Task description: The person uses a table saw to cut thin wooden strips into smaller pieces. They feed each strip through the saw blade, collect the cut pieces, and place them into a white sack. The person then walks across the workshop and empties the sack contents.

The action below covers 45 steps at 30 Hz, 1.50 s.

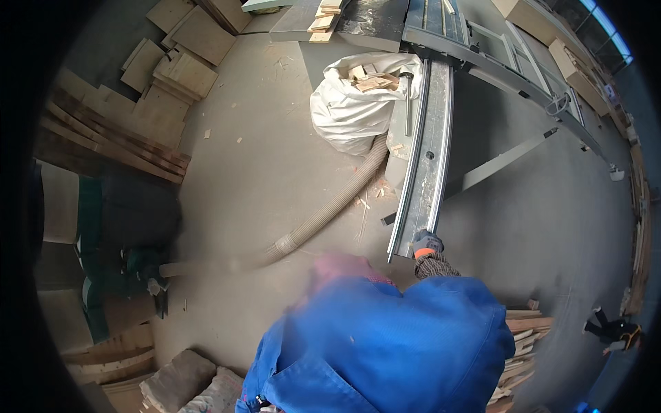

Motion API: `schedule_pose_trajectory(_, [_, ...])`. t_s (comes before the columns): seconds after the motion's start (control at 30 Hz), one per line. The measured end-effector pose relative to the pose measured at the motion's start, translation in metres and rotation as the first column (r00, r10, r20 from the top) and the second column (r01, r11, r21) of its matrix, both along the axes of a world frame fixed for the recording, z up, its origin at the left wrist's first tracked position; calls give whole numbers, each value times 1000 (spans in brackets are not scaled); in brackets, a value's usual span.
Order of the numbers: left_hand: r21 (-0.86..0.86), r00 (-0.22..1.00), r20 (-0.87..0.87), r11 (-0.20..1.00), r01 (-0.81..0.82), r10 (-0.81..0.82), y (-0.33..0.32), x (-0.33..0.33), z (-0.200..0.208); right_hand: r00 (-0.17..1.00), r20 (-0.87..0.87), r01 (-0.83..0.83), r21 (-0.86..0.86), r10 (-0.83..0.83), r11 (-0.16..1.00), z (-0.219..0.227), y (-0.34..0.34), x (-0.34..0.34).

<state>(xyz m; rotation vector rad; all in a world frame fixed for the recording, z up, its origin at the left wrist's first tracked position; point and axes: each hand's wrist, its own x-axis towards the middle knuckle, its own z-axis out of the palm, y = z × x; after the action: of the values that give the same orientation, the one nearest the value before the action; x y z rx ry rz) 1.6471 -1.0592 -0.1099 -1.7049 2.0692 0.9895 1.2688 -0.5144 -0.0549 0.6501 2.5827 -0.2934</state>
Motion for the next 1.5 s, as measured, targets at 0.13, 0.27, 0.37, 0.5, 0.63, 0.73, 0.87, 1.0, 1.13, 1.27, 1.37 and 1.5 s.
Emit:
schedule_pose_trajectory(0.13, [44,991,-8,990,137,-137,-75,-73,1,975,-39,218,19,-218,976,-28,5,-8])
schedule_pose_trajectory(0.27, [36,966,-25,965,260,-259,-156,-158,-6,886,-107,452,-23,-451,892,-36,-9,-27])
schedule_pose_trajectory(0.37, [16,938,-38,939,344,-344,-218,-224,-15,830,-240,495,-98,-503,863,-25,-42,-47])
schedule_pose_trajectory(0.5, [-32,868,-57,870,493,-494,-303,-338,-36,716,-430,501,-232,-550,834,-26,-111,-76])
schedule_pose_trajectory(0.63, [-39,783,-130,792,609,-608,-356,-507,-65,600,-574,449,-334,-557,829,-28,-175,-108])
schedule_pose_trajectory(0.73, [232,932,-10,906,355,-363,-357,-651,-48,552,-514,579,-331,-656,746,-26,-221,-140])
schedule_pose_trajectory(0.87, [369,953,-198,883,290,-229,-383,-832,-84,576,-374,663,-307,-727,683,-9,-283,-192])
schedule_pose_trajectory(1.0, [316,840,-405,807,498,-360,-345,-965,-53,630,-488,536,-289,-604,793,9,-313,-256])
schedule_pose_trajectory(1.13, [550,826,-490,637,541,-278,-301,-1062,-45,599,-560,526,-263,-572,809,31,-309,-305])
schedule_pose_trajectory(1.27, [606,814,-429,543,581,-391,-222,-1119,-38,549,-586,571,-256,-595,780,30,-273,-335])
schedule_pose_trajectory(1.37, [640,842,-343,553,533,-416,-162,-1141,-49,537,-569,623,-229,-622,748,25,-231,-363])
schedule_pose_trajectory(1.5, [740,858,-268,477,475,-438,-91,-1162,-63,559,-508,679,-174,-656,713,-3,-156,-391])
